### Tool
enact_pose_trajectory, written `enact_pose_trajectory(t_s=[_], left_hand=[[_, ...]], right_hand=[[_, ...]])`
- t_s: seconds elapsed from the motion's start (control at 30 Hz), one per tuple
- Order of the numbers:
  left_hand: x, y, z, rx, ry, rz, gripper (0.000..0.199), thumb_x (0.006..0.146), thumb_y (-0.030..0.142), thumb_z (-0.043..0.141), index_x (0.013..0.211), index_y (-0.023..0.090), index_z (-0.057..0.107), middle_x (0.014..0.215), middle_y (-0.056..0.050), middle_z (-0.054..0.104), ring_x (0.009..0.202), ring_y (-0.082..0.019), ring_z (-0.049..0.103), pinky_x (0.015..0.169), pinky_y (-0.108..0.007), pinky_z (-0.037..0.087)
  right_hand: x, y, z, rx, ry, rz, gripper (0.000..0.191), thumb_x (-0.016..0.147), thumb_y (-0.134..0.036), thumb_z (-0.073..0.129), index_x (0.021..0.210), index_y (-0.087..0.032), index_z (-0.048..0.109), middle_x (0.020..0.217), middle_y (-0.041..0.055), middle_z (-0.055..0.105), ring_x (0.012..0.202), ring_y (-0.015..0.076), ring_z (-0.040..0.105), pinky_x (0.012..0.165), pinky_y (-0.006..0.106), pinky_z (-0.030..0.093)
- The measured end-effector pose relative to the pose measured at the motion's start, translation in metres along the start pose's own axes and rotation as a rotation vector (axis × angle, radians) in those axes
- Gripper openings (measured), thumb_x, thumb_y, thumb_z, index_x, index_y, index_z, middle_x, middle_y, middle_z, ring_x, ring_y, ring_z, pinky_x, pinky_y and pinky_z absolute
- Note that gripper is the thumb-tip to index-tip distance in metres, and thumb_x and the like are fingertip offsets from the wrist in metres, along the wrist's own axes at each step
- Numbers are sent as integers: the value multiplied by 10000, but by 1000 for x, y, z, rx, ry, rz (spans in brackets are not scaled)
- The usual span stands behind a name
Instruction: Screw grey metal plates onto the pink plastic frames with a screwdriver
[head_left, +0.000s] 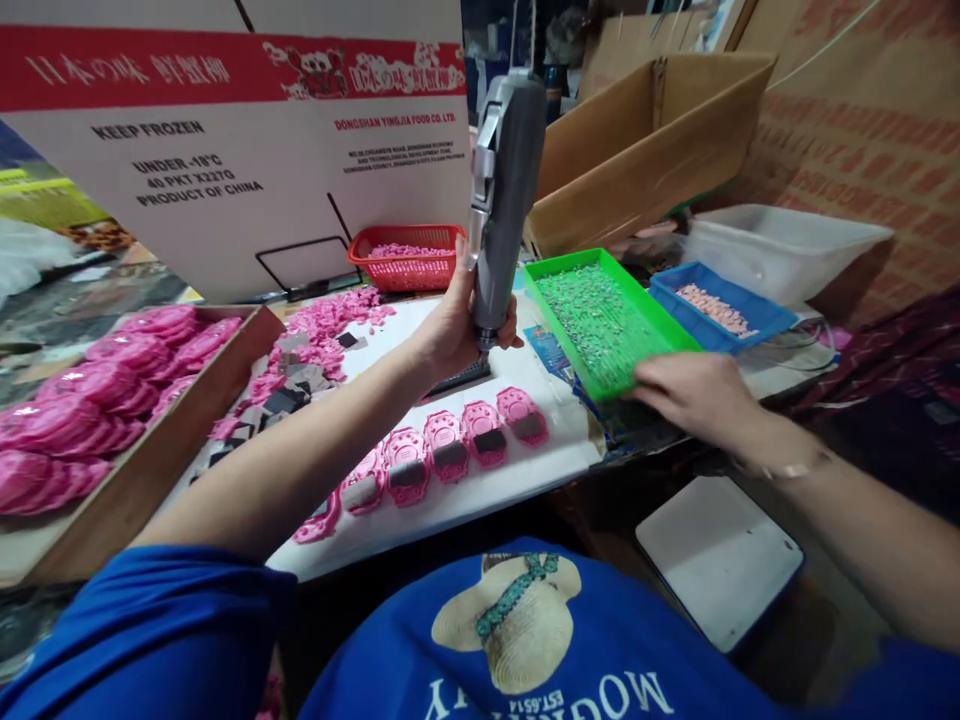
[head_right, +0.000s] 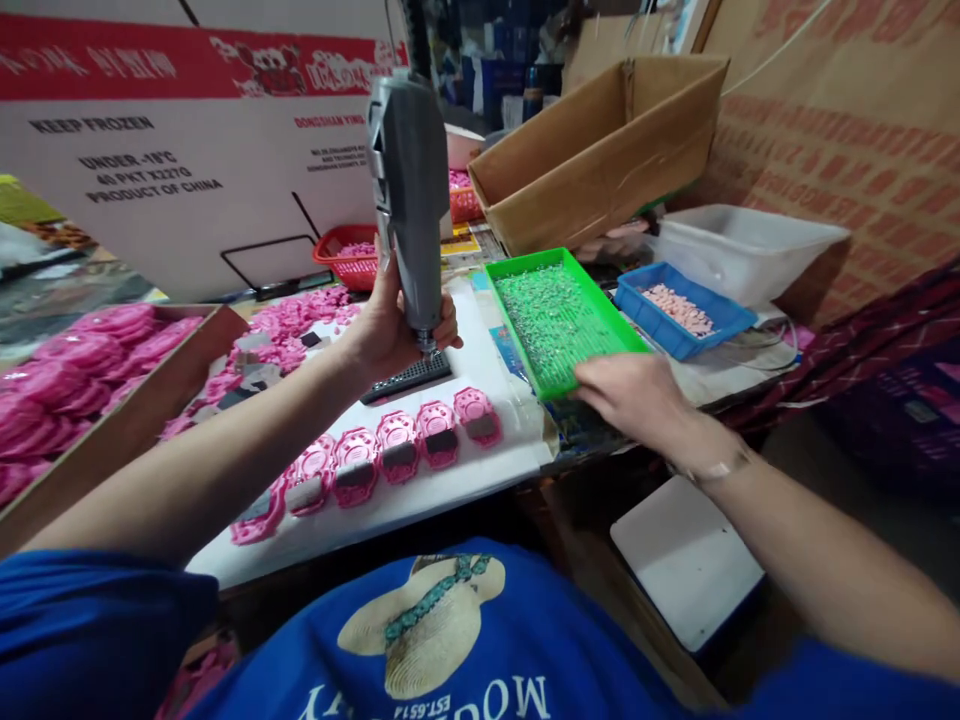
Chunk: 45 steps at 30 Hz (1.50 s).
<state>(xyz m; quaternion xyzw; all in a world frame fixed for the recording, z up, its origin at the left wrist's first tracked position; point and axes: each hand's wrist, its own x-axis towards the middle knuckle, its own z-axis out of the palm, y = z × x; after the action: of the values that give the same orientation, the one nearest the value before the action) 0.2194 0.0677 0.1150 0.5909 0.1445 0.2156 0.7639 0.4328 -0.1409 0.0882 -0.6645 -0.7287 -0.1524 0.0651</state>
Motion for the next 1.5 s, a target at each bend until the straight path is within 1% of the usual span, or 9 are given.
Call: enact_pose_trajectory(t_s=[0.13, 0.23, 0.33, 0.57, 0.8, 1.03, 1.17, 1.3, 1.5], left_hand=[[-2, -3, -2, -24, 23, -20, 853, 902, 789, 83, 655, 170, 616, 473, -4, 475, 443, -103, 496, 596, -268, 537], [-2, 1, 1, -34, 44, -22, 855, 900, 791, 85, 672, 170, 628, 471, 0, 465, 432, -101, 488, 584, -263, 529], [-4, 4, 3, -20, 39, -18, 865, 902, 780, 48, 685, 167, 619, 474, 1, 460, 434, -102, 492, 592, -259, 535], [-9, -1, -6, -47, 45, -24, 851, 889, 809, 127, 708, 163, 651, 460, -6, 466, 438, -113, 504, 569, -264, 529], [-13, 3, 2, -49, 37, 11, 845, 892, 804, 108, 651, 173, 616, 463, -4, 470, 432, -105, 487, 571, -261, 529], [-17, 0, 3, -30, 25, -51, 841, 884, 813, 105, 598, 181, 581, 465, -8, 484, 428, -100, 497, 592, -263, 527], [-11, -1, 7, -34, 46, -37, 824, 887, 807, 94, 593, 187, 549, 455, 7, 457, 425, -97, 482, 598, -251, 530], [-11, 0, 11, -40, 6, -19, 811, 857, 843, 155, 579, 184, 537, 457, 1, 463, 431, -105, 490, 582, -263, 539], [-18, 0, 12, -25, 16, -73, 852, 865, 830, 98, 566, 176, 554, 451, -6, 469, 420, -98, 491, 583, -265, 541]], right_hand=[[-27, -8, -5, -24, 10, -39, 297, 974, -310, 457, 724, -204, 578, 669, 12, 627, 639, 146, 563, 609, 285, 326], [19, 1, 0, -71, -182, 28, 236, 907, -360, 569, 724, -213, 592, 747, 14, 678, 663, 164, 560, 565, 299, 228], [50, 13, 1, -87, -186, 59, 222, 887, -355, 588, 720, -208, 594, 732, 23, 673, 659, 171, 551, 559, 295, 198], [-37, 2, -13, -7, -33, -12, 358, 989, -397, 426, 711, -212, 556, 662, 24, 620, 643, 164, 588, 599, 299, 330], [49, 13, 14, -104, -127, 97, 286, 899, -399, 576, 692, -202, 582, 700, 20, 657, 613, 155, 519, 533, 296, 173], [-31, -4, -18, 40, -23, -18, 372, 990, -420, 426, 715, -210, 561, 667, 20, 628, 640, 157, 579, 592, 302, 320], [13, -1, -9, -36, -163, 48, 282, 931, -401, 541, 728, -213, 598, 749, 25, 675, 676, 165, 569, 571, 302, 240], [51, 7, 7, -66, -148, 92, 255, 905, -355, 567, 707, -200, 609, 711, 37, 662, 642, 164, 540, 557, 304, 184], [-35, -4, -16, 22, -44, -25, 343, 980, -348, 440, 698, -196, 562, 646, 17, 606, 630, 143, 561, 601, 282, 300]])
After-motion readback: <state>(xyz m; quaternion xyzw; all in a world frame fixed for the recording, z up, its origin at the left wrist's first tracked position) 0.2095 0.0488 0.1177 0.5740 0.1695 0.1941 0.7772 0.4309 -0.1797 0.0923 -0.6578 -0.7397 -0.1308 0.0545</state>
